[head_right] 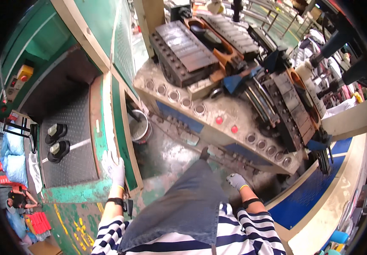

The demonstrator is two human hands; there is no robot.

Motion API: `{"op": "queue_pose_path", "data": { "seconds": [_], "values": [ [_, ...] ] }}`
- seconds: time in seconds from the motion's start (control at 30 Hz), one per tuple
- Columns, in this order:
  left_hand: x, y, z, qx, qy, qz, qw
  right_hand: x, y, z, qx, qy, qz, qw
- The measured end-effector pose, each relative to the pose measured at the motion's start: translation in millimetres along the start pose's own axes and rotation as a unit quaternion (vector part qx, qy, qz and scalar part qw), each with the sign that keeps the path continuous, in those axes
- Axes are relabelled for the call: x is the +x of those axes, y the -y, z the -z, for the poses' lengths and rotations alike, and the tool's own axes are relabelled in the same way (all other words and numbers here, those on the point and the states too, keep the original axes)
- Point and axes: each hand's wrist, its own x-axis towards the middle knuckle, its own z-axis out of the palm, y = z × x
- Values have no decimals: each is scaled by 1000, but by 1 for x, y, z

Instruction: Operating a heating and pressing machine to shape or set shoe components.

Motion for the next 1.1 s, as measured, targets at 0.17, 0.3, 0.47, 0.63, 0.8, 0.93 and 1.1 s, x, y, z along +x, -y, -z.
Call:
{"op": "queue_pose_path", "data": {
  "seconds": [0.17, 0.3, 0.47, 0.63, 0.8, 0.93, 1.1],
  "values": [
    [15, -6, -2, -5, 41, 25, 999, 30, 123, 71, 21, -142, 166, 976],
    [63, -13, -9, -21, 51, 29, 998, 11, 250, 167, 152, -257, 278, 913],
    [147, -15, -21, 44, 33, 46, 997, 67, 344, 334, 234, -486, 380, 752],
    [186, -57, -46, 94, 68, 104, 988, 173, 321, 493, 198, -559, 282, 754],
    [190, -49, -44, 132, 88, 148, 976, 237, 334, 542, 73, -551, 171, 813],
    [194, -47, -51, 150, 76, 145, 975, 269, 334, 574, 40, -475, 109, 872],
    [201, -55, -45, 166, 104, 172, 965, 276, 346, 583, 4, -407, 98, 908]
  ]
}}
